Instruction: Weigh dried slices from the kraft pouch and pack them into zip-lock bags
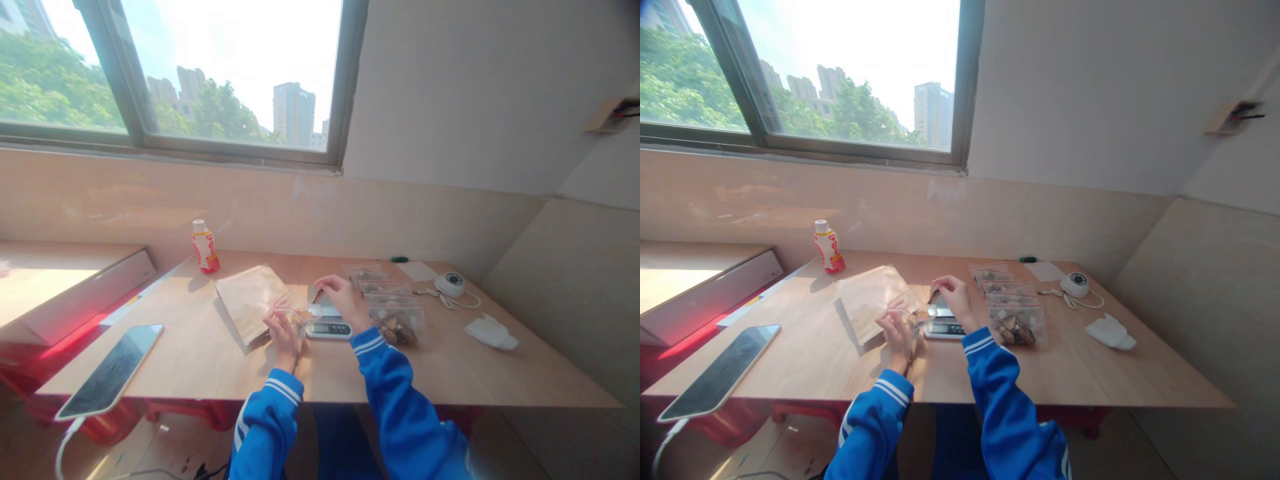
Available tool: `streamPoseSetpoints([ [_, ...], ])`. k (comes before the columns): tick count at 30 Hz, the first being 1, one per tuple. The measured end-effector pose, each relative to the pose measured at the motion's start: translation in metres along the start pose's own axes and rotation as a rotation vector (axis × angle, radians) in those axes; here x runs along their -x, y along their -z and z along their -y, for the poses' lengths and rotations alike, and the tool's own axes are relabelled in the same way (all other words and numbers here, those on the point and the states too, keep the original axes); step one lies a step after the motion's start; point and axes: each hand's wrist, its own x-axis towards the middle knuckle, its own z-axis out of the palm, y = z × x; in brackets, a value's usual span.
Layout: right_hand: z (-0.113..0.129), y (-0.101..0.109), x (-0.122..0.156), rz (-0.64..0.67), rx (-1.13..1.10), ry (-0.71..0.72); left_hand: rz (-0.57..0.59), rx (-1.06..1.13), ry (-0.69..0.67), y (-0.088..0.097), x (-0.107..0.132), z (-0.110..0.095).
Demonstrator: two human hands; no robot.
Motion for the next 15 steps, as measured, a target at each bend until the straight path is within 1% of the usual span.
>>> streamPoseSetpoints([
  [2,0.010,-0.014,-0.001,0.000,0.032,0.009,-0.046,0.003,0.060,0.002,0.000,-0.005],
  [4,0.011,-0.028,-0.004,-0.002,0.033,0.007,-0.064,0.012,0.090,0.003,-0.001,-0.009],
  [6,0.004,-0.040,-0.009,-0.009,-0.005,-0.003,-0.064,0.022,0.104,0.004,-0.002,-0.011],
  [8,-0.006,-0.045,-0.013,-0.050,-0.070,-0.033,-0.063,0.032,0.113,0.004,-0.003,-0.011],
  [10,-0.015,-0.043,-0.014,-0.115,-0.123,-0.061,-0.069,0.036,0.128,0.004,-0.004,-0.010],
  [12,-0.021,-0.034,-0.011,-0.151,-0.150,-0.068,-0.078,0.031,0.151,0.003,-0.005,-0.007],
  [13,-0.023,-0.028,-0.009,-0.148,-0.161,-0.067,-0.085,0.031,0.165,0.003,-0.005,-0.005],
  [15,-0.025,-0.016,-0.002,-0.091,-0.192,-0.076,-0.071,0.074,0.170,0.003,-0.005,-0.002],
])
